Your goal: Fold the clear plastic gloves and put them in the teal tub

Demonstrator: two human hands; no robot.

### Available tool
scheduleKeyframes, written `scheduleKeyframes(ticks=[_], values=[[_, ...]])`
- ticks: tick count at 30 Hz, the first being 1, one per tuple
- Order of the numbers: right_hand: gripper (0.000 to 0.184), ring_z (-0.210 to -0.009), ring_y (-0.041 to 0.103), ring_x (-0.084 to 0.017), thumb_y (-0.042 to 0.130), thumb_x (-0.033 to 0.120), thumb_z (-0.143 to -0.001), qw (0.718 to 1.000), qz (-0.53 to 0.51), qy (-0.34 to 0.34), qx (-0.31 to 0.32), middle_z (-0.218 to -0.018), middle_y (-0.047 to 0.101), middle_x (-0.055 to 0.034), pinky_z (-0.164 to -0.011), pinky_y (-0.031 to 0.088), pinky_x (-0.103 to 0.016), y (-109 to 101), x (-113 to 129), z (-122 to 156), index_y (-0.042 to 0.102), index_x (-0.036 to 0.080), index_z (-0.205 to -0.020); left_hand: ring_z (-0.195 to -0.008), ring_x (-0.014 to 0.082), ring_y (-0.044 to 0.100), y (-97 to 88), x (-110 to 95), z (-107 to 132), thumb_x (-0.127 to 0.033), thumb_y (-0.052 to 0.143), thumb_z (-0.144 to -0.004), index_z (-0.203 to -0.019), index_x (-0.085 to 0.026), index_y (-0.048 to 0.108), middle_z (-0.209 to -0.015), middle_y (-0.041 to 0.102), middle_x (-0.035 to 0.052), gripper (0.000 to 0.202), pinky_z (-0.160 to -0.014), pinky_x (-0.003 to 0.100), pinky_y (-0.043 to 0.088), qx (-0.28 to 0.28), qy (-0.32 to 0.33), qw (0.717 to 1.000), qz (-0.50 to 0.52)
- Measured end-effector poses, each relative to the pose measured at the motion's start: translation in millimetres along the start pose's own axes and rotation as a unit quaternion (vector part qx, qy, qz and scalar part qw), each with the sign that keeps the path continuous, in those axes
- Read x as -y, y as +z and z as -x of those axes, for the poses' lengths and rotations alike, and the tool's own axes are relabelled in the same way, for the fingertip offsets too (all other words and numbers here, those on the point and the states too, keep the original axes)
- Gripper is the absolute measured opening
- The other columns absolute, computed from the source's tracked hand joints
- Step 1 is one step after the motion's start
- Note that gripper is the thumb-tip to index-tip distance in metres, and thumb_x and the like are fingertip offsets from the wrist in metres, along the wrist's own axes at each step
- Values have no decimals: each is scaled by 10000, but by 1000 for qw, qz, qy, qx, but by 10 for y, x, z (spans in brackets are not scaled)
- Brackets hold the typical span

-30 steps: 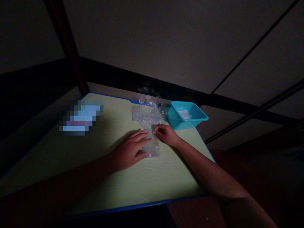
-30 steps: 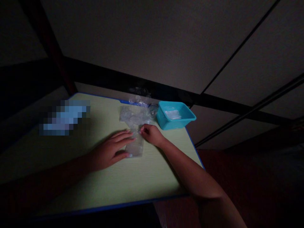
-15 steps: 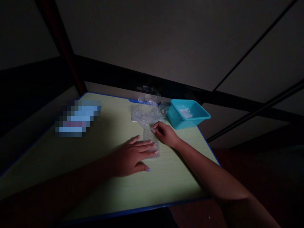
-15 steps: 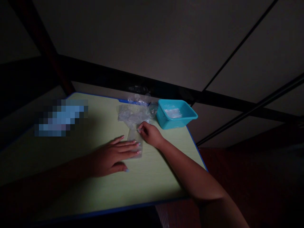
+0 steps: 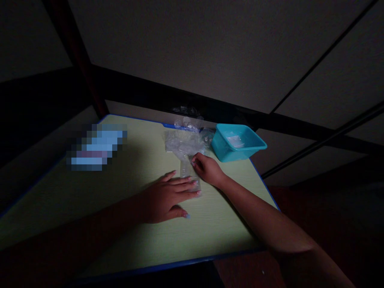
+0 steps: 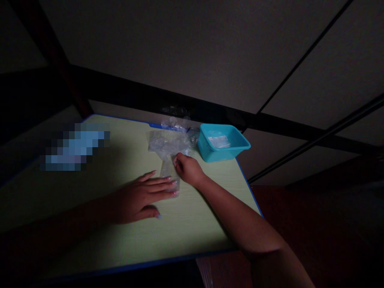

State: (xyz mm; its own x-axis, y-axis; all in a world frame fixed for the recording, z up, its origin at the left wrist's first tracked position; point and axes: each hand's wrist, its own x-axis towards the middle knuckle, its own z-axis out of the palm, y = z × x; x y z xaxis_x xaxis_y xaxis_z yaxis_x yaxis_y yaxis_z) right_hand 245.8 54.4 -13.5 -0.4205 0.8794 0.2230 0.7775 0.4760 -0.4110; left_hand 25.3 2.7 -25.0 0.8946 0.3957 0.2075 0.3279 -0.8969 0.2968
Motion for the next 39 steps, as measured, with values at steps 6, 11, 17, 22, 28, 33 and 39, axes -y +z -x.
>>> scheduleKeyframes(ticks=[6, 11, 17, 22, 28, 33, 39], values=[[148, -794, 603, -195, 472, 220, -888, 992, 124, 34, 9, -932, 678, -86, -657, 373, -263, -23, 106, 25, 555, 178, -1003, -1401, 251, 321, 13, 5, 0, -543, 473, -919, -1426, -316, 378, -1505, 386, 51, 564, -1153, 499, 51, 1, -4, 1000, 0], [201, -825, 616, -207, 456, 290, -917, 984, 167, 66, 15, -986, 676, -91, -657, 378, -278, -46, 152, 50, 532, 187, -1072, -1406, 245, 312, -44, -18, -20, -518, 472, -928, -1412, -303, 403, -1511, 371, 51, 534, -1151, 511, 49, 30, -16, 999, 0], [235, -831, 607, -219, 463, 307, -913, 985, 158, 65, -2, -1032, 648, -107, -681, 409, -295, -25, 123, 58, 539, 174, -1092, -1401, 246, 322, -98, -50, -38, -469, 510, -919, -1439, -284, 365, -1505, 382, 63, 571, -1153, 517, 67, 39, -32, 999, 19], [272, -970, 567, -263, 486, 279, -892, 990, 138, -16, -33, -1049, 621, -154, -823, 417, -359, -154, 146, 86, 577, 131, -1102, -1399, 247, 327, -98, -51, -47, -467, 517, -914, -1454, -284, 334, -1495, 394, 73, 599, -1149, 534, 41, 40, -42, 998, 27], [439, -1347, 376, -248, 381, 341, -971, 976, 43, -179, 114, -1438, 461, -142, -1103, 193, -508, -361, 224, 276, 444, 166, -1369, -1380, 259, 361, -132, -84, -65, -453, 513, -919, -1417, -266, 397, -1463, 447, 82, 545, -1145, 549, 66, 43, -49, 998, 20], [534, -1449, 183, -217, 281, 380, -1002, 968, 40, -154, 193, -1559, 230, -119, -1125, 3, -576, -260, 157, 334, 219, 213, -1505, -1367, 290, 374, -88, -54, -49, -484, 513, -910, -1417, -258, 402, -1440, 481, 93, 566, -1137, 563, 95, 40, -46, 998, 6], [541, -1459, 129, -234, 279, 414, -1006, 964, 59, -119, 231, -1577, 168, -84, -1103, -71, -614, -238, 165, 319, 161, 284, -1517, -1357, 282, 376, -23, -14, -16, -499, 496, -919, -1423, -320, 382, -1440, 489, 41, 547, -1134, 526, 130, 7, -7, 1000, -3]])
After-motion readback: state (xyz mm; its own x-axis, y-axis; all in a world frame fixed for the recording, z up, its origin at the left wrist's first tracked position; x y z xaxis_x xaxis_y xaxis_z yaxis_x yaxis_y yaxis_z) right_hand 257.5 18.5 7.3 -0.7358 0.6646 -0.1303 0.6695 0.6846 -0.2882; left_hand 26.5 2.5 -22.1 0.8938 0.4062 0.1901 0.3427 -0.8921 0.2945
